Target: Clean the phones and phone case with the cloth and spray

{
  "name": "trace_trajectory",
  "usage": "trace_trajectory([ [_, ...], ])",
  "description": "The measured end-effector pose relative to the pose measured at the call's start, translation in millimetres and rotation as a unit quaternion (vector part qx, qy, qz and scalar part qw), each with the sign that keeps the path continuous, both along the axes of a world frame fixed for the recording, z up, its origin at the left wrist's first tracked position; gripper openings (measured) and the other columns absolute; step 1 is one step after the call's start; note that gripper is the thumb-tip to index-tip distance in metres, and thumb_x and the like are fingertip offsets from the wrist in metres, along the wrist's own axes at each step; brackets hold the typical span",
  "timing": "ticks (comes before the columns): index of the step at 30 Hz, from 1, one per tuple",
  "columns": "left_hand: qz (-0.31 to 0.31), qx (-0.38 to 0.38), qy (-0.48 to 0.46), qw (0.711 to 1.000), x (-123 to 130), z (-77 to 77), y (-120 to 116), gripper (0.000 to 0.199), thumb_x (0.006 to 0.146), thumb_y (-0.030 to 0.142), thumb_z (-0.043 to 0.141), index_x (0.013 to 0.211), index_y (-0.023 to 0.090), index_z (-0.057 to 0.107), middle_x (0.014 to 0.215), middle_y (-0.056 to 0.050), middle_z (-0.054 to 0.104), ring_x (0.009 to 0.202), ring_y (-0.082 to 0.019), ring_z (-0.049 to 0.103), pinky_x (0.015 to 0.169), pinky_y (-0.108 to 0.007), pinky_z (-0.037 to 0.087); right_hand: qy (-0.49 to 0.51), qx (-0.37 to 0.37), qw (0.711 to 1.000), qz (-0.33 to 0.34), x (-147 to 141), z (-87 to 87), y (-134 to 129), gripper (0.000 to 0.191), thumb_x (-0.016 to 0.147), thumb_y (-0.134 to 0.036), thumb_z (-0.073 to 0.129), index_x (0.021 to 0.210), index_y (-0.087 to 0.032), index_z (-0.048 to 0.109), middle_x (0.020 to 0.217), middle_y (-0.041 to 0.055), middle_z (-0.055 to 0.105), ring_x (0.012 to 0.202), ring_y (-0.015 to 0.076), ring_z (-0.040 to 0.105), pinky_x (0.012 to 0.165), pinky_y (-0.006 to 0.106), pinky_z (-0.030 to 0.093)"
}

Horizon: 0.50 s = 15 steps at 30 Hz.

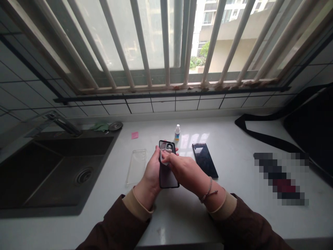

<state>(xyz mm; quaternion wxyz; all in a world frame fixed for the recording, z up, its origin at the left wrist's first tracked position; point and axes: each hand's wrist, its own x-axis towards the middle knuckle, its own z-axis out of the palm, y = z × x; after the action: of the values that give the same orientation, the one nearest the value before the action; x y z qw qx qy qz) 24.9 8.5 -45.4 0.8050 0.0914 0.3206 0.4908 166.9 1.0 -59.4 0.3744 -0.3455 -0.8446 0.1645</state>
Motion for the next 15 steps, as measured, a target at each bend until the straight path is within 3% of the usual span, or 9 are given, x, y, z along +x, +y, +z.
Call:
trace_trajectory([
  [6, 0.044, 0.018, 0.073, 0.996, -14.6, -0.8, 8.8, 0.066, 0.108, 0.058, 0.040, 0.124, 0.003, 0.073, 0.094, -0.019, 0.079, 0.069, -0.024, 0.076, 0.069, -0.035, 0.065, -0.007, -0.028, 0.996, 0.080, -1.3, 4.6, -8.9, 0.018, 0.108, -0.015, 0.051, 0.120, -0.023, 0.063, 0.130, 0.0091, 0.078, 0.111, 0.0226, 0.080, 0.097, 0.034, 0.064],
  [10, 0.087, 0.030, 0.075, 0.993, -24.7, -2.9, 14.7, 0.062, 0.109, 0.055, 0.039, 0.121, 0.006, 0.075, 0.101, -0.019, 0.080, 0.076, -0.025, 0.078, 0.071, -0.037, 0.066, -0.024, -0.064, 0.993, 0.097, 1.0, 12.6, -16.1, 0.018, 0.108, -0.018, 0.054, 0.119, -0.025, 0.065, 0.110, 0.0045, 0.082, 0.097, 0.0214, 0.081, 0.085, 0.031, 0.063],
  [15, 0.082, 0.053, 0.059, 0.993, -31.6, -2.5, 16.0, 0.060, 0.109, 0.056, 0.042, 0.122, 0.007, 0.075, 0.102, -0.019, 0.080, 0.080, -0.027, 0.078, 0.073, -0.040, 0.067, 0.041, -0.152, 0.976, 0.150, 6.5, 25.7, -17.3, 0.018, 0.107, -0.020, 0.055, 0.120, -0.025, 0.067, 0.108, 0.0021, 0.081, 0.094, 0.0191, 0.079, 0.084, 0.029, 0.061],
])
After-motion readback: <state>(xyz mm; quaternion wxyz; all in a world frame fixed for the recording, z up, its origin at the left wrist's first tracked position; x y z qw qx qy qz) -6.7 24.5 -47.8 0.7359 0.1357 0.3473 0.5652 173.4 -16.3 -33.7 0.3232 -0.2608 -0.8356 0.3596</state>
